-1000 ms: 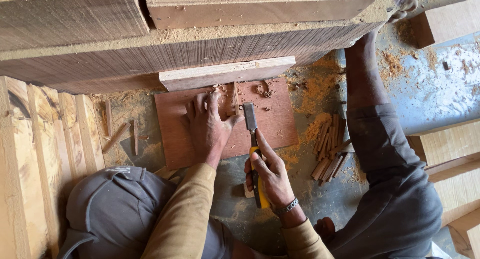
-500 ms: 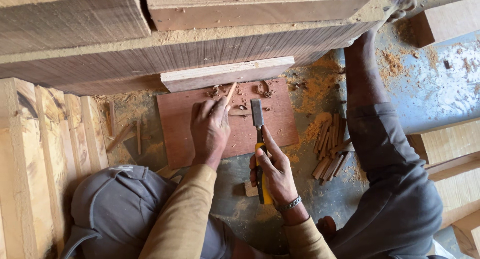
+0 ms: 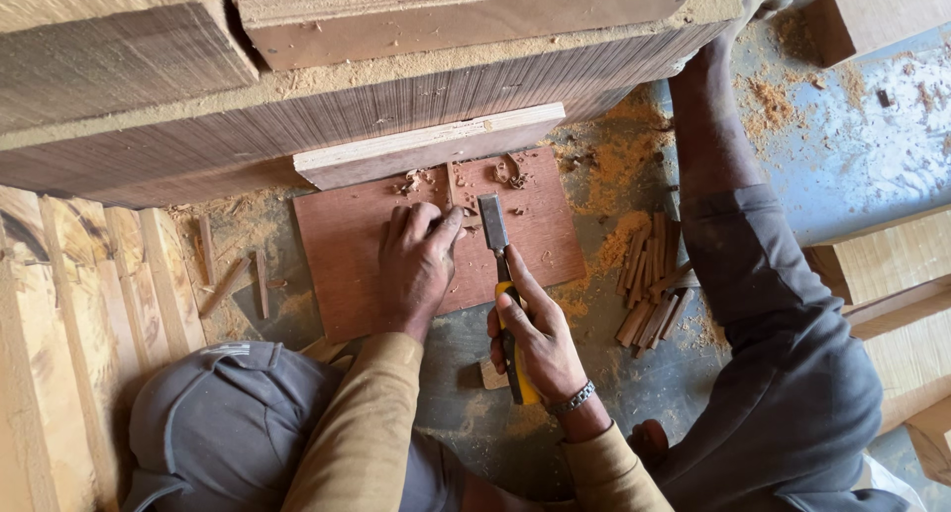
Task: The person sits on the floor and uses a chisel to carve a small rectangular piece of wood. They repeatedly strike the chisel with a mallet to remove wood shavings and shape the piece. The person occasionally pauses to clear away debris and inspect the carved area.
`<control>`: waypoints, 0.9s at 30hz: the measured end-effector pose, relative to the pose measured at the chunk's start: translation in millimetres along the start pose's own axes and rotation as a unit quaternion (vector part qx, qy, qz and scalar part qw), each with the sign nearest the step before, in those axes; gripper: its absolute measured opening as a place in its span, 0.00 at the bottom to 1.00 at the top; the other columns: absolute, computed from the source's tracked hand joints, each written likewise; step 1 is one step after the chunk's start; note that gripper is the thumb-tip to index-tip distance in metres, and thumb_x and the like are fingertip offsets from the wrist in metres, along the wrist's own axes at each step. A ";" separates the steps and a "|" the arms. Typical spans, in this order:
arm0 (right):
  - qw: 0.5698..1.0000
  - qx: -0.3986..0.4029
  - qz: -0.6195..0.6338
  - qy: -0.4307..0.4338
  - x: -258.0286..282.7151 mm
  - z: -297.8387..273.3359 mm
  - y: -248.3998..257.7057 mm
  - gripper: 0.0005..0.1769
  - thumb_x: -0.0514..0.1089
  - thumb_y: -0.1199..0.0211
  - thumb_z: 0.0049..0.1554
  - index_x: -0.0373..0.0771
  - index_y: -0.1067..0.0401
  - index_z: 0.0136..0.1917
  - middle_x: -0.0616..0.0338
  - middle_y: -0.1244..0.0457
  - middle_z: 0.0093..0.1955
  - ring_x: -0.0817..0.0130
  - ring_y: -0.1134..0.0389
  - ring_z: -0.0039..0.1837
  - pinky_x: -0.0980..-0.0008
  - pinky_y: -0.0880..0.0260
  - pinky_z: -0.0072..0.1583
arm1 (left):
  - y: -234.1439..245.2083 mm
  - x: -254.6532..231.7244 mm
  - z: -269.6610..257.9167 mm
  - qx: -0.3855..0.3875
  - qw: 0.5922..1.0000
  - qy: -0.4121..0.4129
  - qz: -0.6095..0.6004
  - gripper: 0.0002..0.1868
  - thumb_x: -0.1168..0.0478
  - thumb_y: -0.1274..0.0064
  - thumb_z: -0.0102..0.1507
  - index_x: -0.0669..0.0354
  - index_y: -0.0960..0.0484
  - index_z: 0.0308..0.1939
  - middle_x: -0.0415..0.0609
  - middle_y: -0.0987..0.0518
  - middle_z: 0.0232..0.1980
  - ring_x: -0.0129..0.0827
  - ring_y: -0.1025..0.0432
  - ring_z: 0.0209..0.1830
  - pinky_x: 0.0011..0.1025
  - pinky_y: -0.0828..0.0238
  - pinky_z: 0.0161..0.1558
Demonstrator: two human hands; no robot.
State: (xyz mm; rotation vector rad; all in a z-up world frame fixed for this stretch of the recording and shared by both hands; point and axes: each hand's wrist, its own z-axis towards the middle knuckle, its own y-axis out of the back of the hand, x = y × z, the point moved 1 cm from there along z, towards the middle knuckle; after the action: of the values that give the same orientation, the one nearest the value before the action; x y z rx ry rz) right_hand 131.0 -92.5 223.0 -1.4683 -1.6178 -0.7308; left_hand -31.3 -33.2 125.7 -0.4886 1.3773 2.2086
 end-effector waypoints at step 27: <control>0.994 -0.025 -0.073 -0.081 18.0 24.4 -32.6 0.36 0.47 0.49 0.65 0.56 0.51 0.83 0.62 0.40 0.32 0.75 0.39 0.29 0.71 0.33 0.31 | -7.5 9.8 4.8 -0.004 0.966 0.193 -0.173 0.49 0.69 0.29 0.51 0.50 0.38 0.74 0.47 0.23 0.42 0.42 0.29 0.46 0.43 0.29 0.50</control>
State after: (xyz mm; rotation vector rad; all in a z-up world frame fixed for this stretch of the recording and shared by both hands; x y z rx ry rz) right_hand 94.6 -67.6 229.6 -1.4886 -1.8577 -0.7536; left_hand -35.2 -24.0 117.0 -1.1195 1.3413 1.8968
